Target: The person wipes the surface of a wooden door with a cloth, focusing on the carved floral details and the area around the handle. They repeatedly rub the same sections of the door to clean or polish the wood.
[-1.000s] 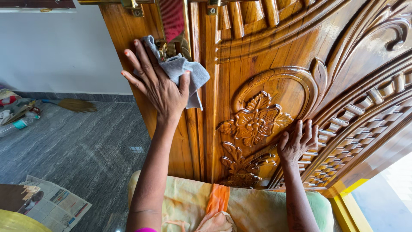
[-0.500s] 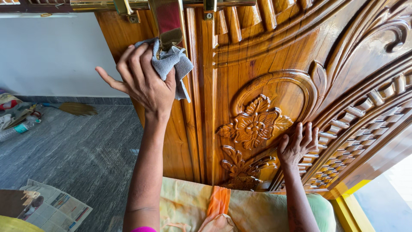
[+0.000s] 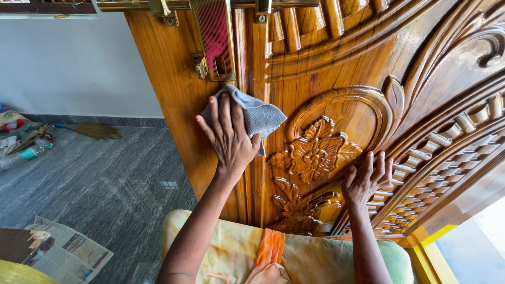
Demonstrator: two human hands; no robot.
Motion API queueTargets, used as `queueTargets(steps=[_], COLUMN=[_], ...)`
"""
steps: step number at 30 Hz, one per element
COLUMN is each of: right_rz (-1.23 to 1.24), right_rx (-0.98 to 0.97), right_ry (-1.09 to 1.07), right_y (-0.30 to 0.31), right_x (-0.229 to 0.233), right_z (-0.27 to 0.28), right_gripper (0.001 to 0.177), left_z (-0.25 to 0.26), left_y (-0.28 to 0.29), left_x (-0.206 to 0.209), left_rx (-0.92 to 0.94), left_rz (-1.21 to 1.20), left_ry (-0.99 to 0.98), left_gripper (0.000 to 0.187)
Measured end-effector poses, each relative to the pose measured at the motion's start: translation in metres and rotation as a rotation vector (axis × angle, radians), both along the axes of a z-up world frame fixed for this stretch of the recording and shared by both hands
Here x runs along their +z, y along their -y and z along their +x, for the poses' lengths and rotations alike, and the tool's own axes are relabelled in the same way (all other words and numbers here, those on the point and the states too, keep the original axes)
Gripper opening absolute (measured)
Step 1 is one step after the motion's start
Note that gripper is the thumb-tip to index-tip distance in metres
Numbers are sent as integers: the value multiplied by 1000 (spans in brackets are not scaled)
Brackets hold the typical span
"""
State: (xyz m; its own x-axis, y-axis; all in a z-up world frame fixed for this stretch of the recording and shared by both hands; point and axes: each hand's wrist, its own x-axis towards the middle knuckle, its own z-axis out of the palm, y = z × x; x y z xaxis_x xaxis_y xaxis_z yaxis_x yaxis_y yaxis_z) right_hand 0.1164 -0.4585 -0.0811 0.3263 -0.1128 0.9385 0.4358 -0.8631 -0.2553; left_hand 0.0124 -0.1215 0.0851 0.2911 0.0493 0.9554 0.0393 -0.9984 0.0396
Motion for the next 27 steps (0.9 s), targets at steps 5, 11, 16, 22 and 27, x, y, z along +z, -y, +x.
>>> queueTargets(steps=[5, 11, 16, 22, 27], right_rz=[-2, -1, 1, 2, 6], right_rx=[17, 15, 17, 22, 16], right_ry=[-28, -25, -26, -21, -25], right_y=[2, 1, 1, 2, 2], right_x=[0, 2, 0, 2, 1], right_z=[-3, -4, -4, -3, -3], right_gripper=[53, 53, 54, 54, 54], left_z=[-3, -8, -4, 12, 2], left_y=[-2, 8, 35, 35, -21], left_x=[47, 109, 118, 64, 33], left_rx=[75, 298, 203, 207, 179], left_rz=[-34, -5, -119, 105, 207], left_ry=[-140, 10, -88, -153, 243], left_gripper=[96, 89, 97, 79, 76])
